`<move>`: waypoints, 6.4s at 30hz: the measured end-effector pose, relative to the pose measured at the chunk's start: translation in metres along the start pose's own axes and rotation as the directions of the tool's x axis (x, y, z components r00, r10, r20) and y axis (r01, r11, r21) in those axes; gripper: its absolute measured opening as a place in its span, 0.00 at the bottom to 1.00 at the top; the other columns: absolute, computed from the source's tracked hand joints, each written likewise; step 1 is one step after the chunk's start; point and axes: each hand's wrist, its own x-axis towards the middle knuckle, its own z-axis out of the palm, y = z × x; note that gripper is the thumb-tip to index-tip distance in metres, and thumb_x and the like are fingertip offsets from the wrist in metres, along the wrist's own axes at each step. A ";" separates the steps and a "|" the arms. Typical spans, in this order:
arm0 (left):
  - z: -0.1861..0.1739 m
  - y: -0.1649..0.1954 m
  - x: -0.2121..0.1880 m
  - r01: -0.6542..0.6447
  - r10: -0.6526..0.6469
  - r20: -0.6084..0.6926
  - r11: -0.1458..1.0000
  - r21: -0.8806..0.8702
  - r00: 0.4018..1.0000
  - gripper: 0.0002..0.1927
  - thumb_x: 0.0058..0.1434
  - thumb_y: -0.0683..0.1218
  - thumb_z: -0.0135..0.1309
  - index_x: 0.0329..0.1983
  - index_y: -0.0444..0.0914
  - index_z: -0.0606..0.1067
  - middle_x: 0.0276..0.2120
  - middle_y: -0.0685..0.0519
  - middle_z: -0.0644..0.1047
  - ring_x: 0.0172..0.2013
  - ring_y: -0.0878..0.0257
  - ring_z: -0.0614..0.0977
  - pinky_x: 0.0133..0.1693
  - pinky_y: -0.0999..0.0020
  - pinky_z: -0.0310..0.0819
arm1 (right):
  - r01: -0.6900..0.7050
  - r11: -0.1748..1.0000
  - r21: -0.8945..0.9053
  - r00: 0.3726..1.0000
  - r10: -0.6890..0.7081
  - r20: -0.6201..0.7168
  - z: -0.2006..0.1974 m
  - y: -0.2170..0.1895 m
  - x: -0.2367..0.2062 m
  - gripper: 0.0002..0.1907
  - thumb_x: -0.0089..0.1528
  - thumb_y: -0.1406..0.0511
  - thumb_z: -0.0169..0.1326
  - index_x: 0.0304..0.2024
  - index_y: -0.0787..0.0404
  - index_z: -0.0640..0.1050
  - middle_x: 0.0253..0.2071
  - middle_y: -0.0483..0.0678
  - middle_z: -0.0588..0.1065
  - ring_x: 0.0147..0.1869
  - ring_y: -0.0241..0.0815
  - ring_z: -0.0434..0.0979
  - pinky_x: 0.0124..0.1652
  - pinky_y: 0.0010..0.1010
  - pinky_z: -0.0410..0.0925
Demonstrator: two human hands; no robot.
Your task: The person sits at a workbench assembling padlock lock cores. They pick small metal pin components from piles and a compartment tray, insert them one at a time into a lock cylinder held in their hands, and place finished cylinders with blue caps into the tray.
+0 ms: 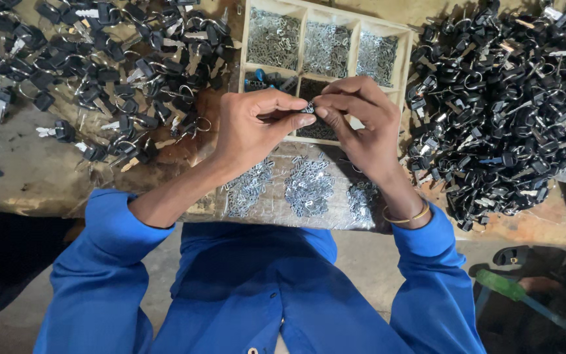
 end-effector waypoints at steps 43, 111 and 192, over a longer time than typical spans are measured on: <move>-0.001 -0.002 0.002 0.032 -0.032 0.017 0.999 -0.030 0.999 0.10 0.60 0.36 0.67 0.44 0.29 0.81 0.39 0.47 0.85 0.41 0.65 0.88 0.43 0.73 0.87 | -0.073 0.993 0.094 0.994 0.064 0.093 0.001 -0.004 0.005 0.07 0.69 0.75 0.59 0.49 0.65 0.81 0.49 0.50 0.73 0.54 0.42 0.76 0.54 0.31 0.71; -0.003 -0.007 -0.004 -0.031 0.031 -0.006 0.999 -0.021 0.999 0.07 0.61 0.34 0.67 0.41 0.30 0.82 0.40 0.46 0.85 0.41 0.64 0.88 0.44 0.72 0.87 | 0.059 0.885 -0.461 0.982 0.032 0.188 0.004 0.015 0.003 0.10 0.57 0.67 0.68 0.39 0.59 0.83 0.40 0.47 0.73 0.47 0.52 0.67 0.47 0.43 0.61; -0.012 0.041 -0.049 -0.059 0.057 0.051 0.998 0.031 0.997 0.07 0.69 0.36 0.65 0.47 0.31 0.79 0.43 0.47 0.84 0.44 0.65 0.88 0.47 0.72 0.86 | -0.339 0.882 -0.329 0.941 0.321 -0.109 -0.028 -0.037 -0.152 0.10 0.61 0.66 0.70 0.44 0.54 0.84 0.39 0.44 0.75 0.47 0.43 0.72 0.49 0.37 0.63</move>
